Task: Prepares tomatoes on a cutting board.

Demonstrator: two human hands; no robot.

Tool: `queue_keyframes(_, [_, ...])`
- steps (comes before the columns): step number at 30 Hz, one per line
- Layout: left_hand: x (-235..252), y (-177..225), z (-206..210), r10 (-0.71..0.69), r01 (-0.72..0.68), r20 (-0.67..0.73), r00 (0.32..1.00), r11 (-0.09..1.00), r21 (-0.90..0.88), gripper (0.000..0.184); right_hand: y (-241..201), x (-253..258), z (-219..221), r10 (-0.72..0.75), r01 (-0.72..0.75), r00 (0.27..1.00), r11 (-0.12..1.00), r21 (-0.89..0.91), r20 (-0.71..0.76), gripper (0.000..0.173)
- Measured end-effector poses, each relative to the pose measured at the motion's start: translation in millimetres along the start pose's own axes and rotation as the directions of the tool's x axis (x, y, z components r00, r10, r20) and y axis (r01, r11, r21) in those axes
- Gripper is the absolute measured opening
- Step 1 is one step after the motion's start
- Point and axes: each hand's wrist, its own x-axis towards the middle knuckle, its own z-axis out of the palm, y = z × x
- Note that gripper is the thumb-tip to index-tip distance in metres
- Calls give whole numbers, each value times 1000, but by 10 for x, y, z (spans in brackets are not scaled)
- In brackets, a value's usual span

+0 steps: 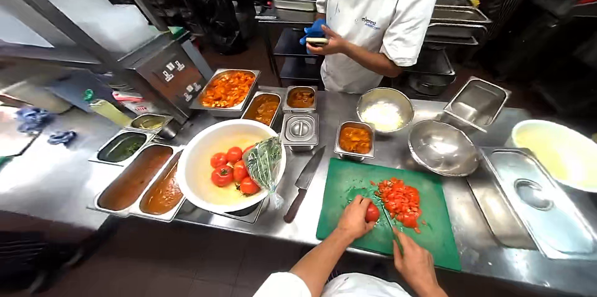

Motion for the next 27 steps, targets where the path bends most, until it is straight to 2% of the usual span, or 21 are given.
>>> queue_keyframes(3, [-73, -70, -57, 4, -3, -38, 999, 1000, 9, 70, -48, 111, -80, 76, -81, 968, 997, 9, 241, 40])
queue_keyframes(4, [-96, -68, -36, 22, -21, -54, 998, 1000, 16, 69, -56, 122, -161, 104, -115, 954, 993, 24, 280, 41])
queue_keyframes(6, [-113, -74, 31, 77, -73, -85, 993, 996, 44, 63, -74, 115, -237, 119, -135, 970, 989, 62, 213, 40])
queue_keyframes(8, [-85, -84, 65, 125, -117, -94, 988, 989, 90, 54, -125, 186, -222, 69, -78, 992, 994, 81, 105, 38])
queue_keyframes(9, [-75, -94, 79, 146, -135, -89, 985, 984, 113, 50, -177, 239, -208, 42, -52, 994, 995, 86, 105, 38])
queue_keyframes(15, [-35, -122, 133, 198, -182, -84, 977, 969, 167, 37, -265, 538, -40, -79, 66, 979, 995, 77, 187, 36])
queue_keyframes(19, [-46, -160, 187, 208, -186, -126, 970, 968, 166, 40, -25, 114, -71, -102, 93, 941, 995, 43, 323, 41])
queue_keyframes(22, [-60, -165, 212, 191, -169, -145, 971, 974, 150, 45, 190, -196, -78, -123, 115, 956, 992, 43, 267, 41])
queue_keyframes(24, [-124, -160, 264, 158, -136, -215, 964, 984, 114, 54, 209, -245, -108, -120, 109, 970, 992, 63, 213, 39])
queue_keyframes(25, [-150, -143, 292, 136, -117, -264, 955, 989, 89, 59, 194, -236, -119, -124, 113, 979, 991, 75, 159, 38])
queue_keyframes(27, [-176, -119, 351, 127, -107, -324, 937, 991, 79, 54, 112, -149, -119, -149, 146, 989, 985, 92, 23, 36])
